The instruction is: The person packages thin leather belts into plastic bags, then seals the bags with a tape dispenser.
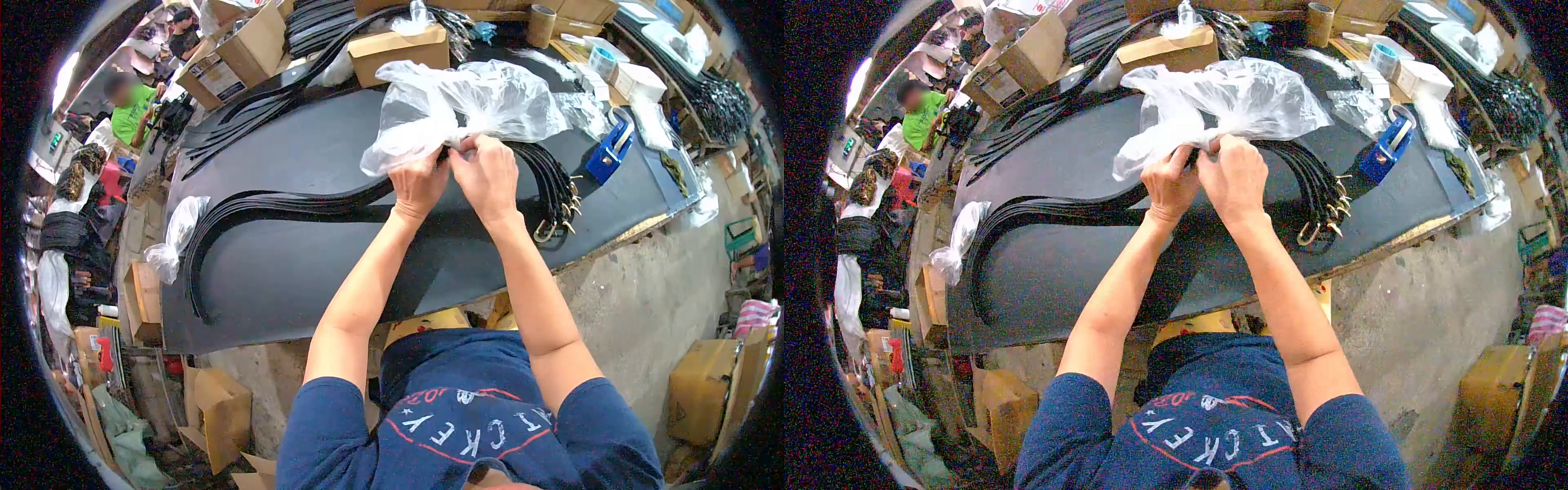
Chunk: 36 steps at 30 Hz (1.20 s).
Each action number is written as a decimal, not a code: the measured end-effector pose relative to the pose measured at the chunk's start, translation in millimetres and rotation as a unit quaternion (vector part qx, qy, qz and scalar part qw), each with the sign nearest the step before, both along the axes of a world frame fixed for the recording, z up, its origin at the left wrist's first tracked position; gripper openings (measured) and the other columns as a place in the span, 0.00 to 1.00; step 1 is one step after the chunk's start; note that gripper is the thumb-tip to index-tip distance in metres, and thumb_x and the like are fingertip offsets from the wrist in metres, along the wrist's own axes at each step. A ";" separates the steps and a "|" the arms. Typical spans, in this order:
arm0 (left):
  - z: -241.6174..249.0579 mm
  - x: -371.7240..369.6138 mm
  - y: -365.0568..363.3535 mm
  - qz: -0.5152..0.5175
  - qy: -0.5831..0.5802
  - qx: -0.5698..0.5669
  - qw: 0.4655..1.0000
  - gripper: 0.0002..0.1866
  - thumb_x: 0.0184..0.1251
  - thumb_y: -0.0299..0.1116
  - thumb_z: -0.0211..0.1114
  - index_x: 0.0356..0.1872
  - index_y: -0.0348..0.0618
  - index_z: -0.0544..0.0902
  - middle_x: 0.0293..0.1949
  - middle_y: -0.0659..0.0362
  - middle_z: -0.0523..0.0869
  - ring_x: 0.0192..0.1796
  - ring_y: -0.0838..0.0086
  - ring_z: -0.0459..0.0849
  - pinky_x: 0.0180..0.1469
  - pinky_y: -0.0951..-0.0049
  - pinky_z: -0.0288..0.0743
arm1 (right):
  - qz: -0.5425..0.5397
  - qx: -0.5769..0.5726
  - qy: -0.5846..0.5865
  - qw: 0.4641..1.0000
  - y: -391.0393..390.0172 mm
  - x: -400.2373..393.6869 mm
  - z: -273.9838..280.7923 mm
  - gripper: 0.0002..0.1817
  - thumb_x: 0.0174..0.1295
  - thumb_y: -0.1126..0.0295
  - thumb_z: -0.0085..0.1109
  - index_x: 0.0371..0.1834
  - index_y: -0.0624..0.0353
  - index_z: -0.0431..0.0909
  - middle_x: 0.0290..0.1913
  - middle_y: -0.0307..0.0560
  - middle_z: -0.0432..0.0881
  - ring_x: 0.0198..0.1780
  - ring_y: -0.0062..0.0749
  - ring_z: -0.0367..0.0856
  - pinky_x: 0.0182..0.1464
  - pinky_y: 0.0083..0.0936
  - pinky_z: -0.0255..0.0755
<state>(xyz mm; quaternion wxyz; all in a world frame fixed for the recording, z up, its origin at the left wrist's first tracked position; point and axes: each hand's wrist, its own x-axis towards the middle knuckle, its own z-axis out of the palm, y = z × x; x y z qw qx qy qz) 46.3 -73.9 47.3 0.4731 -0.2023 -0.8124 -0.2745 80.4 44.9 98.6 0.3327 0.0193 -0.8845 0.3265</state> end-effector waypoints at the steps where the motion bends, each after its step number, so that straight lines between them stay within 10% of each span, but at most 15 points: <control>1: 0.7 1.2 -0.8 0.000 0.000 -0.001 1.000 0.13 0.48 0.34 0.68 0.39 0.48 0.82 0.33 0.56 0.84 0.33 0.57 0.83 0.35 0.61 0.75 | 0.052 -0.062 -0.014 0.997 0.1 -1.1 1.9 0.11 0.45 0.68 0.69 0.28 0.64 0.81 0.23 0.47 0.80 0.25 0.32 0.78 0.31 0.27 0.71; 4: 1.9 0.9 -10.4 -0.027 -0.050 -0.015 0.998 0.13 0.53 0.33 0.66 0.42 0.47 0.82 0.34 0.55 0.85 0.34 0.58 0.83 0.36 0.62 0.76 | 0.182 -0.235 -0.053 0.953 6.4 3.3 7.9 0.08 0.48 0.73 0.66 0.26 0.67 0.80 0.17 0.34 0.74 0.22 0.10 0.68 0.24 0.14 0.63; 8: 24.1 -6.5 -19.1 -0.103 0.001 -0.141 0.985 0.12 0.52 0.29 0.63 0.40 0.44 0.82 0.36 0.54 0.84 0.40 0.58 0.82 0.43 0.61 0.75 | 0.279 -0.253 -0.028 0.926 20.0 -0.1 -7.7 0.08 0.48 0.72 0.67 0.26 0.65 0.79 0.19 0.34 0.75 0.22 0.12 0.68 0.26 0.15 0.64; 10: 58.0 20.9 -18.4 -0.043 -0.154 -0.240 0.957 0.11 0.55 0.29 0.61 0.41 0.43 0.81 0.36 0.55 0.84 0.40 0.60 0.82 0.42 0.62 0.75 | 0.311 -0.245 -0.035 0.917 23.9 2.6 -6.5 0.07 0.49 0.73 0.67 0.26 0.64 0.79 0.19 0.33 0.74 0.22 0.11 0.68 0.26 0.14 0.64; 14: 15.8 -5.3 -22.3 -0.149 0.010 -0.100 0.984 0.19 0.56 0.30 0.63 0.52 0.42 0.78 0.47 0.52 0.82 0.49 0.61 0.81 0.50 0.64 0.74 | 0.302 -0.149 0.062 0.940 16.9 7.9 12.9 0.07 0.52 0.71 0.67 0.28 0.63 0.81 0.19 0.37 0.77 0.18 0.11 0.67 0.19 0.14 0.60; 16: 15.2 -1.3 -9.7 -0.173 -0.021 -0.034 0.984 0.23 0.56 0.27 0.63 0.56 0.42 0.76 0.52 0.50 0.80 0.54 0.58 0.79 0.54 0.62 0.72 | 0.270 -0.478 -0.220 0.806 16.2 23.7 38.0 0.08 0.58 0.69 0.64 0.33 0.64 0.81 0.18 0.37 0.77 0.12 0.09 0.63 0.13 0.12 0.53; 18: 16.7 5.7 -0.6 -0.118 -0.025 -0.001 0.993 0.21 0.56 0.26 0.62 0.54 0.40 0.78 0.46 0.49 0.83 0.50 0.56 0.80 0.52 0.61 0.72 | 0.328 -0.565 -0.233 0.720 23.9 17.9 32.7 0.15 0.60 0.63 0.62 0.38 0.68 0.79 0.16 0.42 0.77 0.06 0.13 0.61 0.09 0.13 0.50; 23: 13.2 9.1 0.9 -0.036 -0.173 -0.088 0.980 0.11 0.60 0.27 0.59 0.44 0.38 0.79 0.38 0.48 0.81 0.41 0.56 0.80 0.42 0.61 0.73 | 0.244 -0.359 -0.280 0.856 8.0 29.3 42.7 0.14 0.64 0.63 0.57 0.32 0.67 0.78 0.14 0.39 0.73 0.09 0.15 0.63 0.11 0.17 0.53; 26: 3.5 -2.2 1.4 -0.175 -0.140 0.133 0.965 0.14 0.61 0.33 0.61 0.47 0.41 0.81 0.40 0.50 0.83 0.42 0.57 0.81 0.44 0.62 0.74 | 0.318 -0.359 -0.248 0.841 5.4 21.5 26.6 0.16 0.64 0.64 0.56 0.23 0.64 0.74 0.14 0.36 0.72 0.11 0.15 0.64 0.13 0.17 0.55; 27: 2.5 -5.6 -4.9 -0.128 -0.077 0.030 0.988 0.12 0.63 0.33 0.61 0.45 0.41 0.81 0.40 0.51 0.83 0.43 0.60 0.80 0.46 0.64 0.74 | 0.307 -0.373 -0.228 0.846 3.0 20.2 22.6 0.17 0.64 0.66 0.54 0.19 0.64 0.70 0.13 0.39 0.69 0.15 0.17 0.66 0.17 0.20 0.58; 30: 18.7 -1.0 -20.7 -0.121 -0.095 -0.016 0.988 0.12 0.63 0.31 0.61 0.46 0.40 0.81 0.41 0.51 0.83 0.46 0.60 0.80 0.48 0.63 0.73 | 0.285 -0.175 -0.048 0.941 8.2 9.0 5.0 0.12 0.64 0.69 0.53 0.24 0.65 0.72 0.14 0.45 0.67 0.18 0.19 0.69 0.20 0.23 0.61; 36: 20.3 -15.1 -35.2 -0.248 -0.143 0.075 0.955 0.09 0.62 0.34 0.63 0.39 0.41 0.81 0.36 0.55 0.83 0.40 0.67 0.82 0.40 0.67 0.77 | 0.380 0.012 0.026 0.925 30.0 12.6 3.9 0.05 0.53 0.81 0.57 0.33 0.65 0.74 0.29 0.50 0.73 0.32 0.40 0.75 0.36 0.29 0.70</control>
